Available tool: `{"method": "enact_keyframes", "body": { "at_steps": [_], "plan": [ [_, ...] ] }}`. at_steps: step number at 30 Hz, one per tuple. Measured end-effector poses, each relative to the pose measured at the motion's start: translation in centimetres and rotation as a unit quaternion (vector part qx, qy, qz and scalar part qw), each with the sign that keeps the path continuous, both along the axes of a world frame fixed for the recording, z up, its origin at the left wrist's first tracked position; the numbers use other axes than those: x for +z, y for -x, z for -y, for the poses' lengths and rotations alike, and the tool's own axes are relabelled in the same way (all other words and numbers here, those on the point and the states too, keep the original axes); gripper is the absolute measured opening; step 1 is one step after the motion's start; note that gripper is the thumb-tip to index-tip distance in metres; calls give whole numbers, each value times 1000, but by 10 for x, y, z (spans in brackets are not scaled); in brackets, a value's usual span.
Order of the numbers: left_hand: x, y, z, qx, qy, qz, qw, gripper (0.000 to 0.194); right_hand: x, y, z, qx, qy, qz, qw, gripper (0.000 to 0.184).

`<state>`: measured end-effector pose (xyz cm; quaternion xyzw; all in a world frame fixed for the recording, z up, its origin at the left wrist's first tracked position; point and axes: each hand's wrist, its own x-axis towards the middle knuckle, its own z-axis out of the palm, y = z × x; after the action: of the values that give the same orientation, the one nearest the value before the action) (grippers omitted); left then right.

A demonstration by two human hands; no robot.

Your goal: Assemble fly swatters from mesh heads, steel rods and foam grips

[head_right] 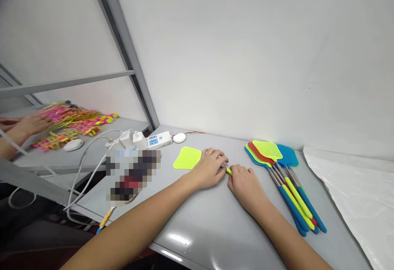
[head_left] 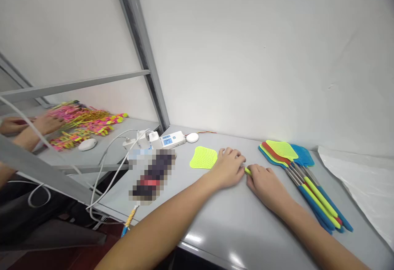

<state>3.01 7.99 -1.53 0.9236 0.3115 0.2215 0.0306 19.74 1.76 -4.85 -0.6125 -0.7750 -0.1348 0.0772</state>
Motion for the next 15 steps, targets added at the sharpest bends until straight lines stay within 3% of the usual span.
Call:
{"method": "enact_keyframes", "body": {
  "at_steps": [5,9,13,15],
  "plan": [
    [-1,1,2,-16,30,27,999,24,0,7,1,-47,49,-14,998,13],
    [2,-2,3,9,70,151,986,39,9,3,2,-99,80,-99,987,15],
    [1,-10,8,52,199,328,922,35,21,-4,5,-94,88,-338,932,22],
    [1,-14,14,32,282,370,884,31,23,-2,6,-64,61,-397,914,24]
  ]
}}
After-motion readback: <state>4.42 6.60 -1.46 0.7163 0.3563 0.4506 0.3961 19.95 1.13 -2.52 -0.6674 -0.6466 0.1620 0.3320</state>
